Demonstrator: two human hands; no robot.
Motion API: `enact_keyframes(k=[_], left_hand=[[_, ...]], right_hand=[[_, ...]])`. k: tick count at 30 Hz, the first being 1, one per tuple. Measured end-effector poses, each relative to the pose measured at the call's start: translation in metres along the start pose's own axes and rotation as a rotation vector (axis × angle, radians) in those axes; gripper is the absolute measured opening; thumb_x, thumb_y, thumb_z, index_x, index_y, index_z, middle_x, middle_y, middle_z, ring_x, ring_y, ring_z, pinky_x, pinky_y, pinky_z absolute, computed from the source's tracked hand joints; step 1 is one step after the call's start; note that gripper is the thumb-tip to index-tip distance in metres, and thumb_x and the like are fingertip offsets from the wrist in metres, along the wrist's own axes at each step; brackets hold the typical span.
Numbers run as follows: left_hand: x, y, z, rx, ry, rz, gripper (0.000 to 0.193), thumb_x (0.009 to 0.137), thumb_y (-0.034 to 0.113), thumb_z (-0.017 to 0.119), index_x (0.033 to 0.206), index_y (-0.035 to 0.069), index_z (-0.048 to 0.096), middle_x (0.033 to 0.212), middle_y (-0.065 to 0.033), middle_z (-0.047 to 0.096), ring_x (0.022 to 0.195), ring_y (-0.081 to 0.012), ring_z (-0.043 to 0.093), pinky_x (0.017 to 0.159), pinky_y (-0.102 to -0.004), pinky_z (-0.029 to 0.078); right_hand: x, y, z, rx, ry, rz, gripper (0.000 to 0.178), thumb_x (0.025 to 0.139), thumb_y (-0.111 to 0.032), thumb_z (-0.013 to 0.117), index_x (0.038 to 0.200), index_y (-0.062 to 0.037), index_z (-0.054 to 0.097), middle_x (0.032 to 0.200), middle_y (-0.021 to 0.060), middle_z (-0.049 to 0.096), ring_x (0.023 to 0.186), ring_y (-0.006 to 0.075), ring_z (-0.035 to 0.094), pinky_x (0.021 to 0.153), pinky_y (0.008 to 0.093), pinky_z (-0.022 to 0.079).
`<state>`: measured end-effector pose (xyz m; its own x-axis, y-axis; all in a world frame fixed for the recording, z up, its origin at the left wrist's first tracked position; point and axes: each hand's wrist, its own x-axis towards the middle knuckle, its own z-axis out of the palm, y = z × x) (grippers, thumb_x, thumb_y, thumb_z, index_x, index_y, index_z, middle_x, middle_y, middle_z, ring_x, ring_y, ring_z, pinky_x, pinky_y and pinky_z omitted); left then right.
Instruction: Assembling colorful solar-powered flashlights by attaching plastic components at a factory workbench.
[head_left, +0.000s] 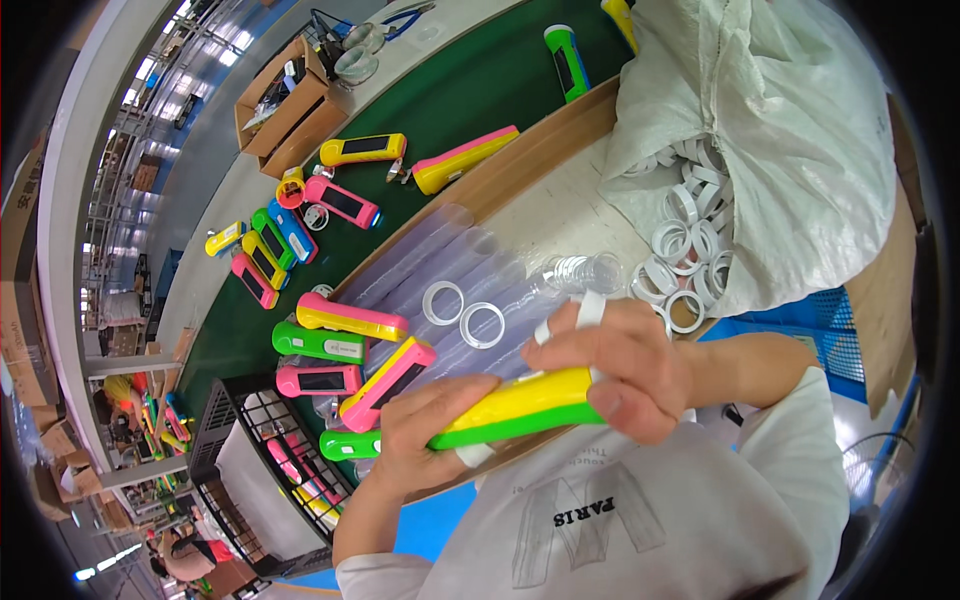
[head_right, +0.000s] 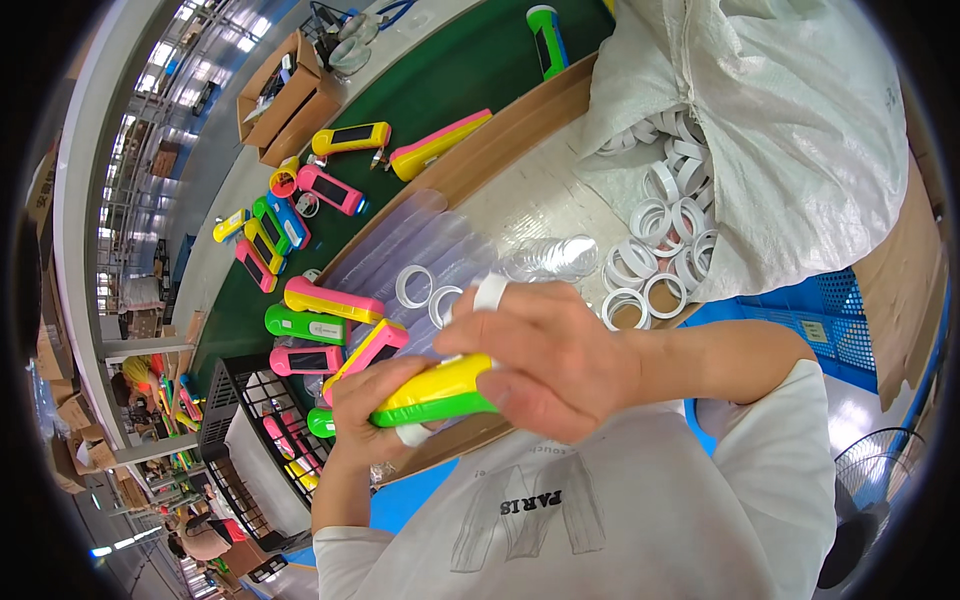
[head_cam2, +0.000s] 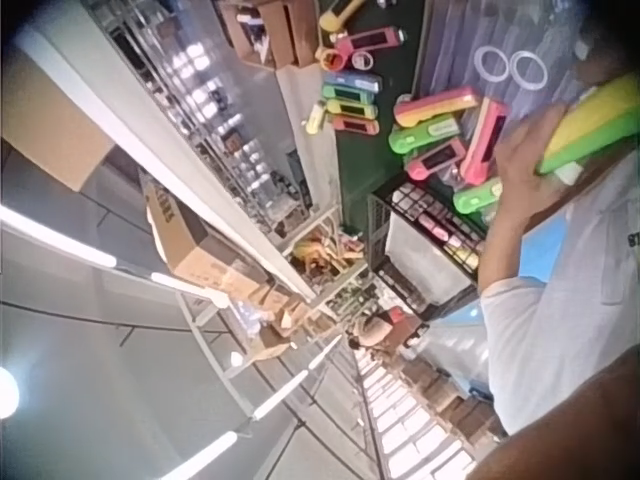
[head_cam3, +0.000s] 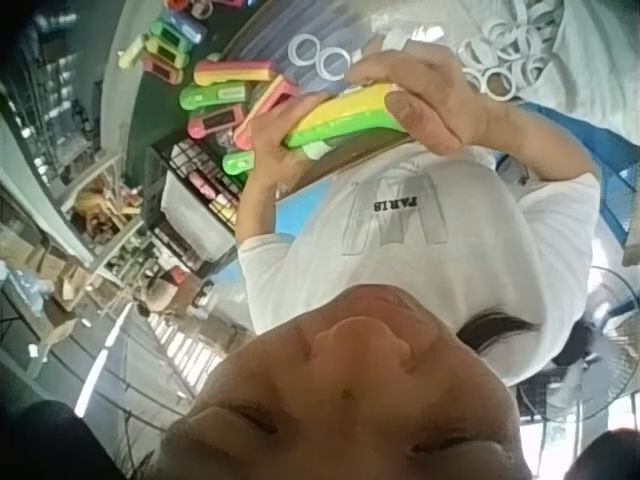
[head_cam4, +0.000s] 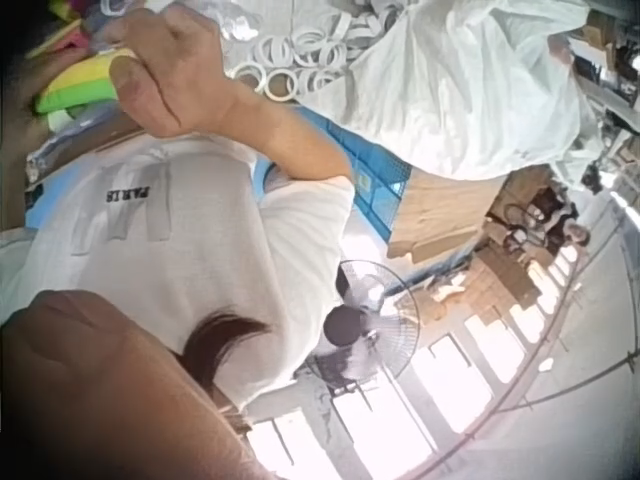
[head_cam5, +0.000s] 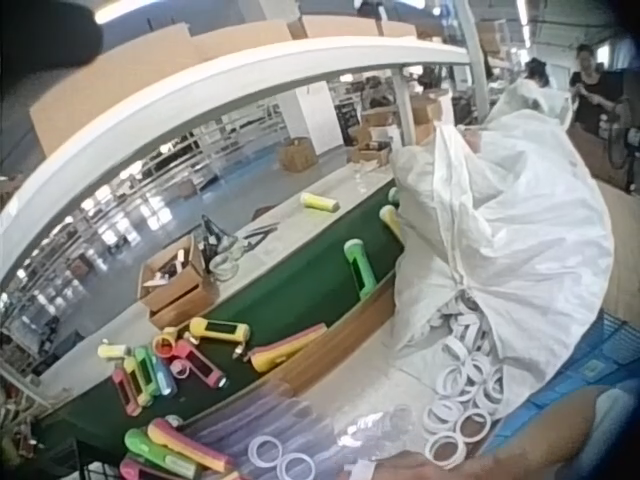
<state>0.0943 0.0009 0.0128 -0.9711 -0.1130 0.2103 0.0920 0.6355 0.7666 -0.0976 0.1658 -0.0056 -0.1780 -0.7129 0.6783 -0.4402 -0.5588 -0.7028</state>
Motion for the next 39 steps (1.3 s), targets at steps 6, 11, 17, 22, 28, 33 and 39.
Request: enact_keyframes(k=[6, 11, 17, 22, 28, 33, 39], left_hand=[[-0.026, -0.009, 0.000, -0.958, -0.447, -0.527, 0.059, 0.064, 0.007, 0.082, 0.119, -0.003, 0.062, 0.110, -0.0107, 0.068, 0.099, -0.0159, 0.064, 0.088, -0.0312, 0.050], [-0.007, 0.008, -0.006, -0.806, -0.170, -0.801, 0.053, 0.071, 0.003, 0.076, 0.121, 0.000, 0.060, 0.111, -0.0079, 0.065, 0.099, -0.0160, 0.060, 0.090, -0.0302, 0.047], [0.004, 0.003, 0.009, -0.107, 0.092, -0.471, 0.048, 0.077, 0.010, 0.076, 0.121, 0.000, 0.059, 0.094, -0.0071, 0.066, 0.079, -0.0149, 0.062, 0.072, -0.0273, 0.050], [-0.004, -0.021, 0.041, -1.048, 0.215, -0.830, 0.050, 0.085, 0.021, 0.069, 0.126, -0.001, 0.053, 0.096, -0.0138, 0.065, 0.067, -0.0172, 0.062, 0.052, -0.0256, 0.048], [-0.011, -0.050, 0.080, -1.981, -0.075, -0.638, 0.066, 0.095, 0.054, 0.040, 0.129, -0.001, 0.047, 0.105, -0.0218, 0.063, 0.067, -0.0270, 0.061, 0.058, -0.0336, 0.049], [0.024, -0.032, 0.081, -0.572, 0.179, -0.674, 0.064, 0.090, 0.055, 0.053, 0.126, 0.003, 0.044, 0.093, -0.0164, 0.062, 0.068, -0.0233, 0.062, 0.057, -0.0318, 0.051], [0.039, -0.040, 0.084, -1.504, -0.056, -0.896, 0.066, 0.088, 0.059, 0.053, 0.125, 0.006, 0.048, 0.102, -0.0204, 0.064, 0.069, -0.0267, 0.064, 0.060, -0.0336, 0.053]], right_hand=[[0.016, -0.045, 0.015, -0.156, -0.151, -0.470, 0.026, 0.068, -0.015, 0.061, 0.085, 0.0045, 0.062, 0.087, 0.0128, 0.059, 0.089, 0.0309, 0.062, 0.079, 0.0355, 0.054], [-0.001, 0.012, 0.012, 0.206, -0.031, 0.141, 0.037, 0.088, -0.029, 0.048, 0.098, 0.0026, 0.064, 0.097, 0.0146, 0.065, 0.093, 0.0277, 0.065, 0.082, 0.0350, 0.054], [0.002, 0.058, 0.012, 0.430, 0.036, 0.614, 0.051, 0.097, -0.039, 0.036, 0.100, 0.0033, 0.064, 0.098, 0.0140, 0.066, 0.097, 0.0222, 0.061, 0.091, 0.0339, 0.045], [0.012, 0.070, 0.006, 0.798, 0.137, 0.887, 0.057, 0.098, -0.048, 0.033, 0.118, -0.0004, 0.058, 0.111, 0.0146, 0.063, 0.108, 0.0242, 0.058, 0.096, 0.0371, 0.044], [-0.006, 0.069, 0.008, 1.151, 0.337, 0.745, 0.053, 0.097, -0.044, 0.048, 0.132, -0.0034, 0.047, 0.120, 0.0134, 0.058, 0.115, 0.0240, 0.055, 0.098, 0.0404, 0.043], [-0.004, 0.073, 0.000, 0.848, 0.461, 0.902, 0.051, 0.097, -0.041, 0.050, 0.132, -0.0047, 0.046, 0.115, 0.0114, 0.059, 0.110, 0.0218, 0.057, 0.096, 0.0384, 0.045], [-0.004, 0.070, -0.013, 1.106, 0.524, 0.717, 0.045, 0.095, -0.037, 0.055, 0.128, -0.0080, 0.047, 0.112, 0.0128, 0.059, 0.106, 0.0241, 0.060, 0.091, 0.0393, 0.049]])
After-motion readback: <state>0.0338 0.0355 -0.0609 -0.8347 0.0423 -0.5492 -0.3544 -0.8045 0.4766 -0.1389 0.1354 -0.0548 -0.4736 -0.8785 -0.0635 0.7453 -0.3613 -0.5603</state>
